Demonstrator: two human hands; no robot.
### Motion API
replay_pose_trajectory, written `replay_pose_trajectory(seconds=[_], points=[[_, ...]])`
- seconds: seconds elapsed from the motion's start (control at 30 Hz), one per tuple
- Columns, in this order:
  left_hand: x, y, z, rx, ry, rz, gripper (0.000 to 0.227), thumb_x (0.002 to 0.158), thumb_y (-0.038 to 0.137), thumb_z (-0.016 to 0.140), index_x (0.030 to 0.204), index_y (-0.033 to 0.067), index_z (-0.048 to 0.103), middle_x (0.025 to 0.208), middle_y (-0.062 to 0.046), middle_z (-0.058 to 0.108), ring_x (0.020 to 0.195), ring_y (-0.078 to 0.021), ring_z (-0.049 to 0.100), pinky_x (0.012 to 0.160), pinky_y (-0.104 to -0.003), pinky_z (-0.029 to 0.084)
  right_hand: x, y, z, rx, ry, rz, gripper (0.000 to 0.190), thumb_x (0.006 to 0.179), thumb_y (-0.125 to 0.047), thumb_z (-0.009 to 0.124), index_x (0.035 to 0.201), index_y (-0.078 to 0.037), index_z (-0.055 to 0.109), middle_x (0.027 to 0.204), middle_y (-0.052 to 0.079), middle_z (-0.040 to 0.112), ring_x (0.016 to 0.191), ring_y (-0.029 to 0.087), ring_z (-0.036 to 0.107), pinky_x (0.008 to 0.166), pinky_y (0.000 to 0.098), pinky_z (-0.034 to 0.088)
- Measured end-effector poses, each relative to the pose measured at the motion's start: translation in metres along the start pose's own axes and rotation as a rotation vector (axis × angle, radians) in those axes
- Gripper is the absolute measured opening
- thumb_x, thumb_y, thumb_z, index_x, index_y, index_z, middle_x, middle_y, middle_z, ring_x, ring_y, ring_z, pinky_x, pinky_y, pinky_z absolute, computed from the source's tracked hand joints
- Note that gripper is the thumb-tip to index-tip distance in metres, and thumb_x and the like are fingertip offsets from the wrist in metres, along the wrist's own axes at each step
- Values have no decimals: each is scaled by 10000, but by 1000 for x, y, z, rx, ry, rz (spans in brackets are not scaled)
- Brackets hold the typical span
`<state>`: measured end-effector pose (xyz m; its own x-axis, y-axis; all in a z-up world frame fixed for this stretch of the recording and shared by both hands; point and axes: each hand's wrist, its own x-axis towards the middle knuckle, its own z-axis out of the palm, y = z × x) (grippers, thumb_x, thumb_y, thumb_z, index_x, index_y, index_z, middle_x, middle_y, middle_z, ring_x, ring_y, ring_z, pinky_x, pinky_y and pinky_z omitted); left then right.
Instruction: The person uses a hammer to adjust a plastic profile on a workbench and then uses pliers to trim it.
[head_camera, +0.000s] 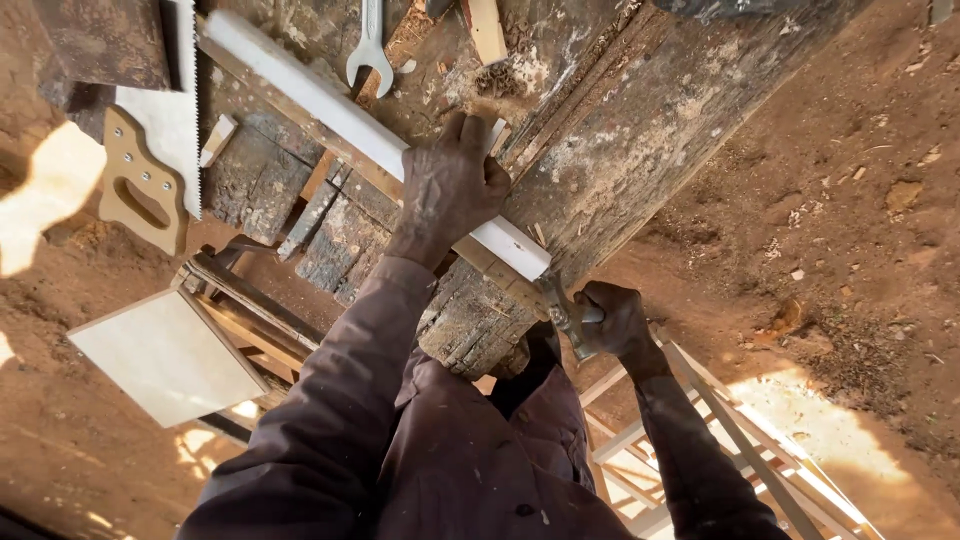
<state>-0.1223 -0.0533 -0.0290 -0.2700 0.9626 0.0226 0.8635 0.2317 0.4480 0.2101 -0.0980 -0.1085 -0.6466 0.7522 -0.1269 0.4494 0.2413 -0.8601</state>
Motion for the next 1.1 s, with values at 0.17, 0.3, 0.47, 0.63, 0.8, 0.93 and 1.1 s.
replay_pose_trajectory(seconds=[0.17, 0.3, 0.47, 0.63, 0.8, 0.93, 1.1], points=[[7, 6, 6, 57, -77, -54, 335, 712, 221, 618, 1022, 99, 575, 870, -38, 522, 653, -354, 689, 634, -552, 566, 13, 18, 2, 115, -56, -63, 729, 942, -780, 288, 650, -174, 567, 501, 19, 463, 379, 307, 519, 351, 358, 434], [3, 0, 15, 103, -84, -72, 373, 726, 261, 634, 1067, 128, 559, 896, -47, 528, 698, -403, 697, 633, -601, 551, -10, 93, 39, 102, -101, -163, 795, 957, -738, 177, 715, -154, 659, 595, 72, 592, 524, 392, 605, 446, 429, 505], [3, 0, 17, 133, -65, -76, 349, 714, 281, 640, 1025, 141, 566, 884, -32, 541, 666, -382, 694, 637, -575, 551, -6, 97, 37, 120, -174, -73, 625, 1017, -484, 433, 656, -11, 624, 571, 231, 582, 579, 548, 578, 495, 544, 502], [1, 0, 17, 132, -7, -44, 355, 701, 284, 640, 1015, 136, 566, 874, -35, 529, 641, -411, 690, 585, -583, 547, -13, 64, 16, -39, -178, -37, 446, 965, -389, 598, 632, -93, 620, 521, 160, 557, 528, 489, 574, 397, 476, 482], [3, -3, 22, 128, 48, -26, 360, 699, 286, 634, 1018, 126, 585, 868, -53, 545, 624, -433, 687, 560, -577, 535, -43, -24, -28, -234, -213, 405, 223, 785, -385, 684, 662, -218, 603, 491, 61, 573, 602, 351, 688, 546, 470, 508], [-1, -4, 29, 158, 70, -44, 341, 690, 301, 638, 975, 133, 556, 862, -37, 543, 570, -410, 676, 553, -540, 533, -44, -64, -39, -37, -191, 532, 119, 730, -226, 636, 631, -161, 648, 403, 89, 483, 437, 295, 655, 408, 406, 477], [0, -4, 23, 140, 142, -3, 312, 668, 277, 649, 934, 138, 561, 825, -32, 534, 552, -412, 678, 513, -539, 527, -46, -90, -23, 994, -248, 961, 147, 697, 77, 640, 804, 159, 699, 409, 152, 405, 282, 344, 516, 259, 464, 440]])
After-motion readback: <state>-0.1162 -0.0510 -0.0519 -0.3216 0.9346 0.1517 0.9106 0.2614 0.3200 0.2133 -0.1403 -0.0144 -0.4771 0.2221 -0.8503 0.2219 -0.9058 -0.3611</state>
